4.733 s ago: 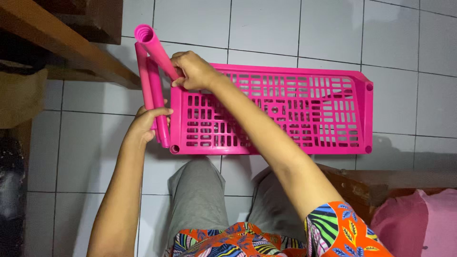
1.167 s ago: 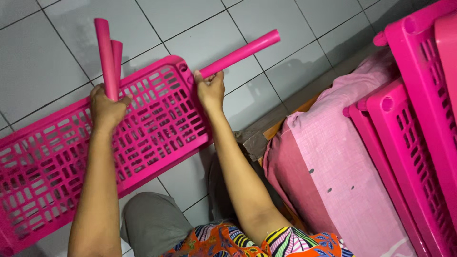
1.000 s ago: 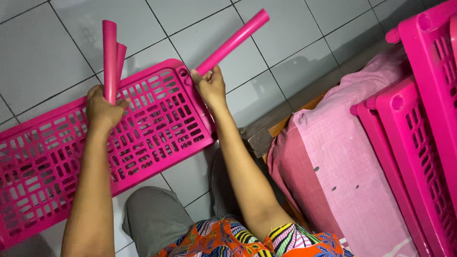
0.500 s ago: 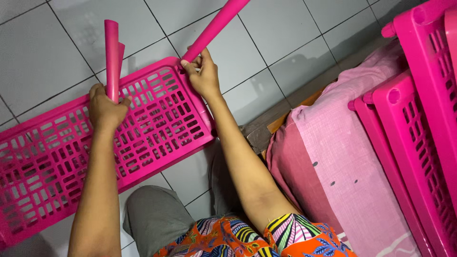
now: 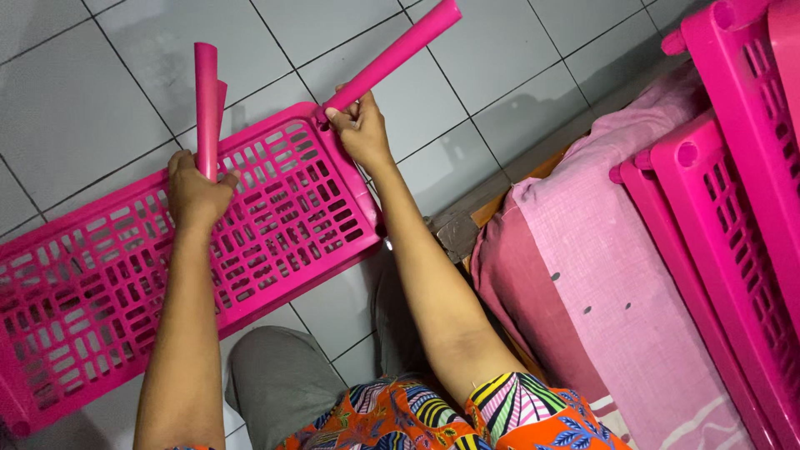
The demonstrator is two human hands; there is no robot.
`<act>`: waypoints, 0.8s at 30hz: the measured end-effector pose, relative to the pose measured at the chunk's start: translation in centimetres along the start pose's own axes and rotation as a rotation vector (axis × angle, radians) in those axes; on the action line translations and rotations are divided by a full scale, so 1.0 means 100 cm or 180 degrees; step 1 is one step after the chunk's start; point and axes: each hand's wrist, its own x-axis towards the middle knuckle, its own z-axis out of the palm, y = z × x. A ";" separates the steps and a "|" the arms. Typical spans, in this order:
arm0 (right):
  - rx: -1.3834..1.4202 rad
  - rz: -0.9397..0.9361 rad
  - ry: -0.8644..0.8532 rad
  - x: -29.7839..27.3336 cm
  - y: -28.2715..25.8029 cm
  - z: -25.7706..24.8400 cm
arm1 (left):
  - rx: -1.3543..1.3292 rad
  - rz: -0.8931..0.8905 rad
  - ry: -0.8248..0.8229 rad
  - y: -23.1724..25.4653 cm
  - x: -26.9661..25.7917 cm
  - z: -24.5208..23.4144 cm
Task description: The person assembles a pink plastic basket by inserting cylindrical legs into the basket base and stacking additional basket trays on top. The person handles the basket and legs by hand, aligning and pressing the parts together.
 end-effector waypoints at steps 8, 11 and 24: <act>-0.0224 0.0005 0.0053 -0.003 -0.010 0.005 | -0.0052 -0.0255 -0.0139 0.002 -0.001 -0.001; -0.0346 0.0135 -0.0116 -0.001 -0.024 -0.001 | 0.0038 -0.0076 0.0038 0.004 -0.001 -0.002; -0.1107 -0.0550 -0.0298 -0.018 -0.044 0.004 | -0.0029 -0.0261 -0.0079 0.018 -0.008 -0.011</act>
